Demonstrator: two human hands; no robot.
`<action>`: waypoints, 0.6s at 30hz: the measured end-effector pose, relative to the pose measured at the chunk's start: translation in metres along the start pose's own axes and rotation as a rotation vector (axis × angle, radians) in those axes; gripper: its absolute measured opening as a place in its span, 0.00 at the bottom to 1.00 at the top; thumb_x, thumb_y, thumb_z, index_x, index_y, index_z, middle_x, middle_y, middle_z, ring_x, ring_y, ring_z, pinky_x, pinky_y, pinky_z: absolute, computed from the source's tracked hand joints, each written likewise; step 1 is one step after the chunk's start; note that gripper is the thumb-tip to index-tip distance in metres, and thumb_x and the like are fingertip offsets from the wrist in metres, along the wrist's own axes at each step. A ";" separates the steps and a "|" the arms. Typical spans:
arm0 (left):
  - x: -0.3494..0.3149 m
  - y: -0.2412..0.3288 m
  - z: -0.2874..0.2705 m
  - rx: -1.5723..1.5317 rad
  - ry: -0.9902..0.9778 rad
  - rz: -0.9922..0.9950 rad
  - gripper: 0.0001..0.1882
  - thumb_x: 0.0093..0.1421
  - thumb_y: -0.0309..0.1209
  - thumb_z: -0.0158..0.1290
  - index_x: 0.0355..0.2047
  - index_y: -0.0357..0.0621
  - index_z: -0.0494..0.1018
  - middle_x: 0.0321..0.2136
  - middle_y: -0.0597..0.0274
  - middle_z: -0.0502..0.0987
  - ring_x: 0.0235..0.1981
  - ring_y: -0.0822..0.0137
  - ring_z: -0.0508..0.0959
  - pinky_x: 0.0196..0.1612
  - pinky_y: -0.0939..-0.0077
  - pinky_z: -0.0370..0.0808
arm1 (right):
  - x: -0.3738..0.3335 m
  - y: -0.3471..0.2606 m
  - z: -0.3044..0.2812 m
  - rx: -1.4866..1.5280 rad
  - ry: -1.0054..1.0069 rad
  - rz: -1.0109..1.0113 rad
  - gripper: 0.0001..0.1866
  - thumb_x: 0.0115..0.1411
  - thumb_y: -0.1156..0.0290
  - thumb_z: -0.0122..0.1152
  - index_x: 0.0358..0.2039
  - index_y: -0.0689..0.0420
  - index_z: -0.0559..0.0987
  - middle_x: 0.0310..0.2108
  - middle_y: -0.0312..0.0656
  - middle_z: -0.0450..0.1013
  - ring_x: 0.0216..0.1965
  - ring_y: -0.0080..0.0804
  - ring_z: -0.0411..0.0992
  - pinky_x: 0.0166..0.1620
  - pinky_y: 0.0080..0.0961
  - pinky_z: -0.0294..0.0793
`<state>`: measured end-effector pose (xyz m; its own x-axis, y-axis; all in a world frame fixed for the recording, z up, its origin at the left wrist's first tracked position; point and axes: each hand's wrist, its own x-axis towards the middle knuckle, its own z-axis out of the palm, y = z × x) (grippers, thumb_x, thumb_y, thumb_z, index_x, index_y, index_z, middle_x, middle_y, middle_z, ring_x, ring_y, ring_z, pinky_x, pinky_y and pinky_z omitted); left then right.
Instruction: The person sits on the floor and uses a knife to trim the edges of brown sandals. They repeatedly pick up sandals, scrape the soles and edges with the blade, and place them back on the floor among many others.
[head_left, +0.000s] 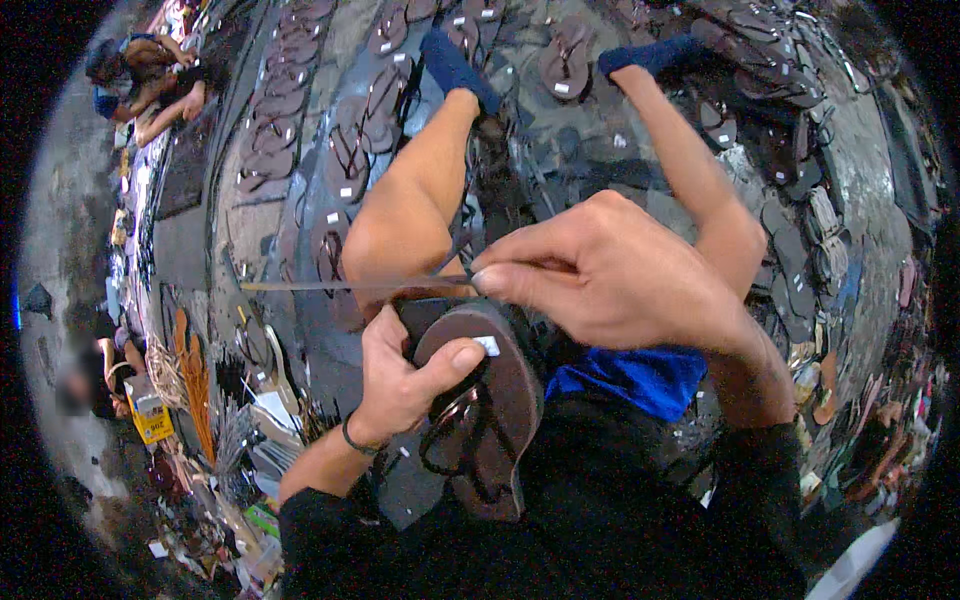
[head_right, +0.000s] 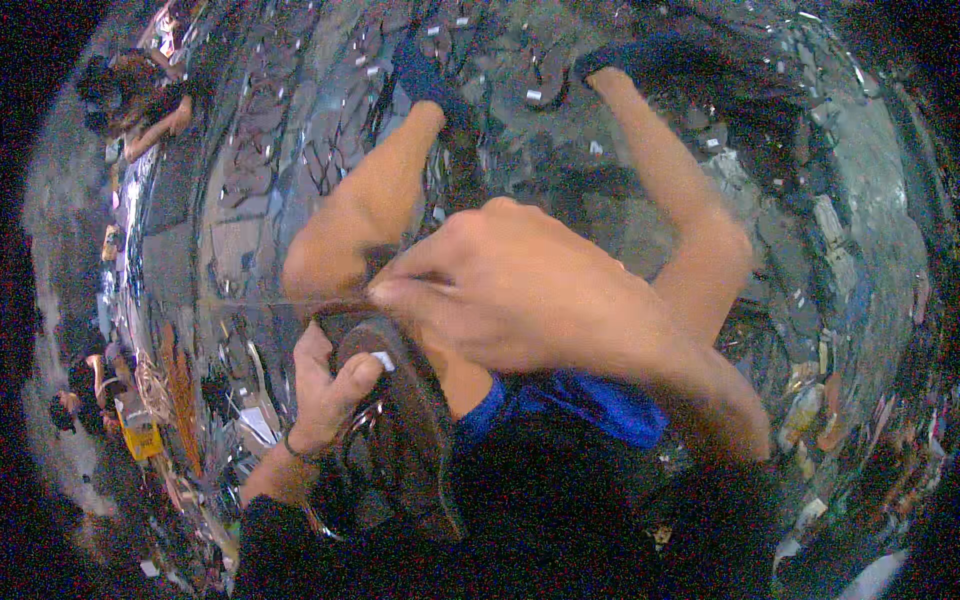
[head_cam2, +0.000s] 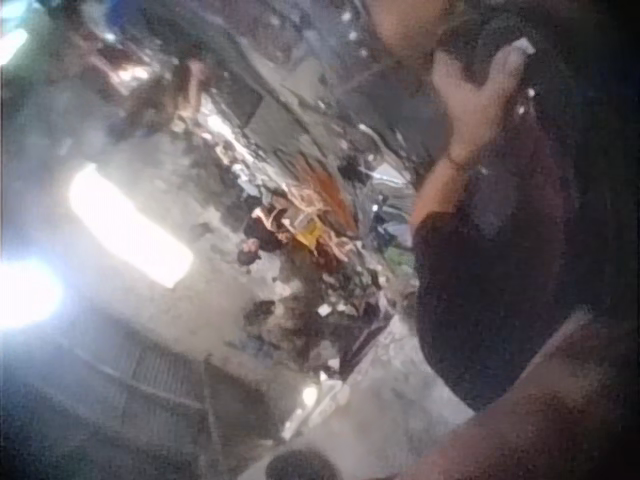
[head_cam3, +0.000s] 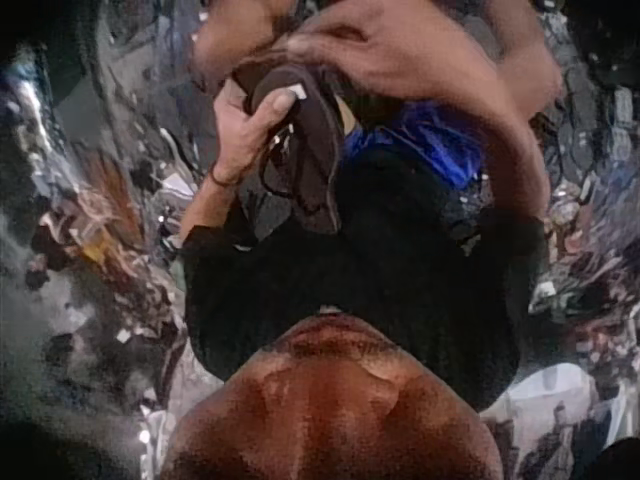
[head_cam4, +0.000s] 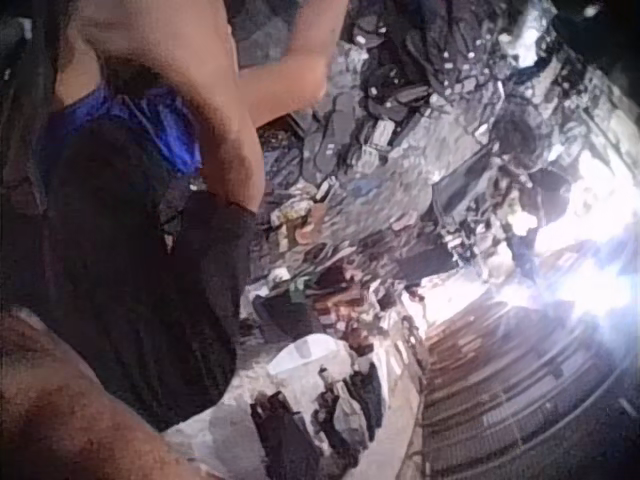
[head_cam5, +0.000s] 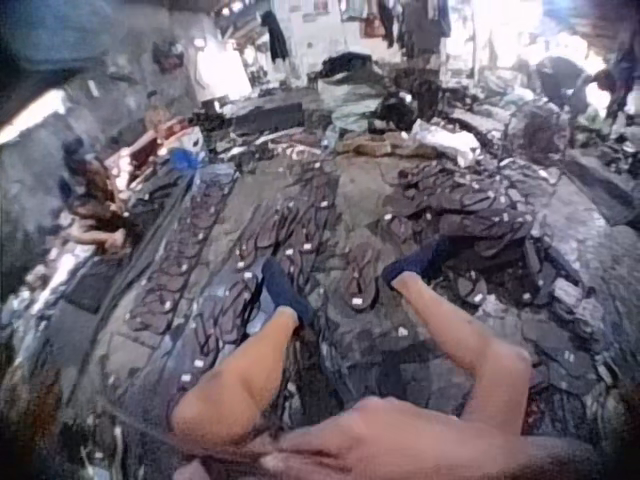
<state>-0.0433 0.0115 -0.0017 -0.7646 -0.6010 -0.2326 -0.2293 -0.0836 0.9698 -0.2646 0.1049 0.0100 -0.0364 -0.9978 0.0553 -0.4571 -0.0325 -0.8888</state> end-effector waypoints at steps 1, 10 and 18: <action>0.004 0.002 -0.004 -0.143 0.109 0.048 0.24 0.57 0.35 0.58 0.50 0.38 0.66 0.40 0.56 0.76 0.40 0.67 0.77 0.46 0.69 0.74 | 0.002 0.003 -0.001 0.073 0.074 -0.054 0.12 0.63 0.65 0.53 0.40 0.58 0.80 0.25 0.44 0.77 0.20 0.28 0.72 0.27 0.22 0.72; 0.025 -0.010 0.070 -1.030 0.332 -0.191 0.18 0.60 0.29 0.53 0.51 0.43 0.68 0.46 0.60 0.75 0.46 0.64 0.76 0.50 0.67 0.75 | -0.129 0.035 0.043 0.337 0.899 0.375 0.15 0.62 0.72 0.54 0.48 0.62 0.76 0.35 0.39 0.78 0.27 0.18 0.71 0.30 0.17 0.72; 0.030 -0.034 0.101 -1.216 0.399 -0.289 0.09 0.60 0.32 0.55 0.41 0.47 0.76 0.36 0.65 0.80 0.34 0.72 0.81 0.33 0.81 0.81 | -0.183 0.009 0.110 -0.113 0.706 0.395 0.17 0.53 0.71 0.65 0.43 0.60 0.78 0.29 0.43 0.76 0.22 0.31 0.69 0.28 0.25 0.71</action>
<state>-0.1191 0.0764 -0.0489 -0.5018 -0.6158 -0.6075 0.4928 -0.7807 0.3844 -0.1647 0.2808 -0.0581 -0.7475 -0.6620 0.0548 -0.3789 0.3572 -0.8537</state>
